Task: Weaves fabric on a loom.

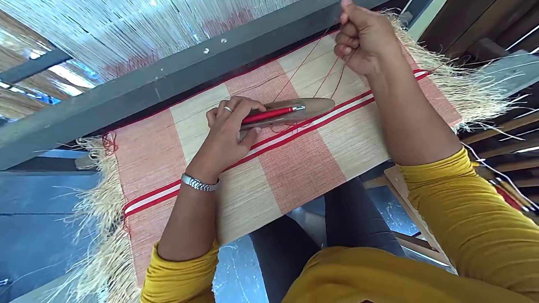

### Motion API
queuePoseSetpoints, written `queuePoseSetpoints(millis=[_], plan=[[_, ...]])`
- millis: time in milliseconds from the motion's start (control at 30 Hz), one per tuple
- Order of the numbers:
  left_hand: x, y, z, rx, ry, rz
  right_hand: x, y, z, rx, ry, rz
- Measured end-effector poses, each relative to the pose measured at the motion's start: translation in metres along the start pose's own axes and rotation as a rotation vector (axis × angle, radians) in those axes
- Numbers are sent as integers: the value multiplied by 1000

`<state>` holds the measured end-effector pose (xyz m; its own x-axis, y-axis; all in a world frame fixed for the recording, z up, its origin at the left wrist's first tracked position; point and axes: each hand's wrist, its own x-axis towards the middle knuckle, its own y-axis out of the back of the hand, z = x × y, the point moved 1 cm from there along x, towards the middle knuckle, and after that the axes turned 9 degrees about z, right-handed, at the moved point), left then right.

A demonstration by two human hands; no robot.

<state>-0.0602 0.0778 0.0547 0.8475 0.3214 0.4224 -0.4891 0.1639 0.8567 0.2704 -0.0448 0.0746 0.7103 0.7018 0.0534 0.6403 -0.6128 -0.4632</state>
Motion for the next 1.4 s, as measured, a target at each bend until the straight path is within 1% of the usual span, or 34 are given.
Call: queuePoseSetpoints(millis=[100,200,267,300,333,367,400,433,500,533,567,600,700,733,767,800,867,900,967,1067,1167,1233,1300,1400], plan=[[0,0,-2,6,0,2,15,19,-11,127,66,154],[-1,6,-6,-5,-12,35,25,34,-18,141,164,292],[-2,15,-11,-70,-15,89,26,35,-20,21,218,321],[-2,22,-12,-126,-9,125,23,33,-19,-121,243,302],[-2,29,-11,-198,1,161,19,29,-18,-310,262,257],[-2,35,-9,-272,13,201,12,25,-17,-526,268,173],[-4,40,-5,-342,39,243,3,18,-16,-727,257,45],[-6,44,-1,-392,76,284,-8,11,-13,-869,237,-124],[-9,48,4,-454,139,355,-23,0,-4,-1012,158,-519],[-10,48,6,-466,158,382,-27,-4,-1,-1037,118,-672],[-9,48,7,-467,157,399,-29,-7,2,-1034,128,-715],[-9,48,7,-452,144,407,-29,-9,2,-1038,201,-656],[-6,44,6,-322,86,401,-17,-10,0,-1058,536,-242],[-5,41,6,-275,79,393,-14,-11,-1,-1015,605,-148],[-4,39,6,-224,75,383,-14,-12,0,-942,643,-91],[-3,36,6,-165,77,371,-17,-15,0,-850,632,-76],[-2,31,7,-72,85,354,-30,-26,1,-693,537,-145],[-2,29,7,-46,82,350,-35,-30,3,-682,517,-171],[-3,30,5,-48,92,346,-37,-29,2,-794,533,-133],[-5,37,6,-150,87,365,-27,-14,-9,-894,563,51],[-6,44,8,-270,57,392,-14,6,-24,-900,656,281],[-7,46,9,-311,21,373,-6,19,-30,-882,702,371],[-6,48,9,-307,-29,295,2,33,-36,-883,704,431],[-7,44,6,-170,-65,148,17,58,-41,-1005,638,566]])
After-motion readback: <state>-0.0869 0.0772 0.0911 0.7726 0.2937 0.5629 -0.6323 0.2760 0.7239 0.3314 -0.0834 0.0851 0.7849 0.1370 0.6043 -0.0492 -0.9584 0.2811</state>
